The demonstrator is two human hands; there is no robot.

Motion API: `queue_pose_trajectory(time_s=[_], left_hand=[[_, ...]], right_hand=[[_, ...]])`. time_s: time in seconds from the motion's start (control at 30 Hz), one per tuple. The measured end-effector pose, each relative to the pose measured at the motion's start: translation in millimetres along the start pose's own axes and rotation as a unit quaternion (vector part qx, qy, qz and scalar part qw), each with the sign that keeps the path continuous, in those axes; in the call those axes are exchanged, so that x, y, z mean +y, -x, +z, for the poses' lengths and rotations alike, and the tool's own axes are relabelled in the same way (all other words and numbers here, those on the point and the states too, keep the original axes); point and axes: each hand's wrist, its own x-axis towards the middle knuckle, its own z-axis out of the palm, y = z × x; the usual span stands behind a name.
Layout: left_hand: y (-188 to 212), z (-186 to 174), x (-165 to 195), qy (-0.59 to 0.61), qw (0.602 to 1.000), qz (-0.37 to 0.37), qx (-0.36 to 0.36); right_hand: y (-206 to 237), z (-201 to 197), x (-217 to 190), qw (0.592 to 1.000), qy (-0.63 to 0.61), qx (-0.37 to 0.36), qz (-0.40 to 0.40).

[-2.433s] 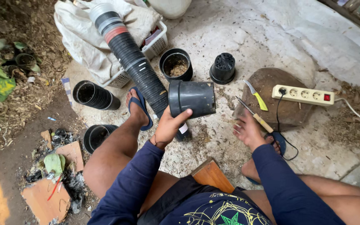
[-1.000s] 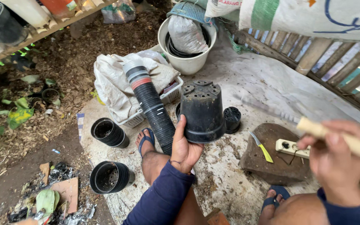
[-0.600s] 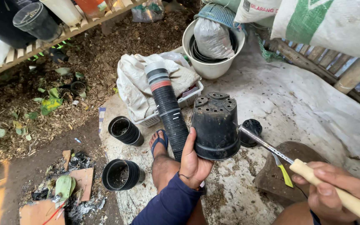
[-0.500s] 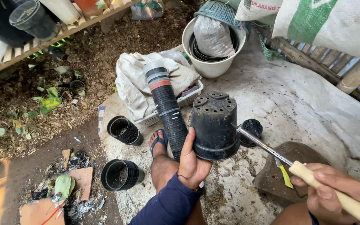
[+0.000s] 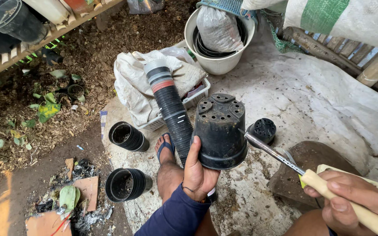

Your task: The person sits on the ground and uses a heated soldering iron to melt holes into the bottom of black plastic nursery pots. They rotate the pots to create multiple drainage holes and occasionally use a knife to clear melted plastic from the holes.

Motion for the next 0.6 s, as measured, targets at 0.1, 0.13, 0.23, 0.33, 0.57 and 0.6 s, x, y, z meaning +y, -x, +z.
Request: queue_pose_trajectory(time_s=[0.1,0.13,0.23,0.33,0.57,0.6], left_hand=[[1,-1,0,-0.002,1.0,0.004,-0.006],[2,-1,1,-0.002,1.0,0.004,-0.007],[2,-1,0,-0.008,1.0,0.007,-0.006],[3,-1,-1,-0.01,1.0,0.007,-0.008],[2,-2,-2,-0.022,1.0,-0.001,0.0],[2,-2,-2,-0.021,1.0,-0.002,-0.002]], right_hand=[[0,-4,-4,0.999,-0.025,-0.023,0.015],[-1,-6,-4,0.999,-0.024,-0.03,0.01],[-3,-9,-5,0.998,-0.025,-0.054,-0.003],[-6,-13,-6,0.996,-0.035,-0.08,-0.014],[-9,-21,-13,0.993,-0.033,-0.108,0.015],[-8,-20,-13,0.994,-0.038,-0.102,0.019]])
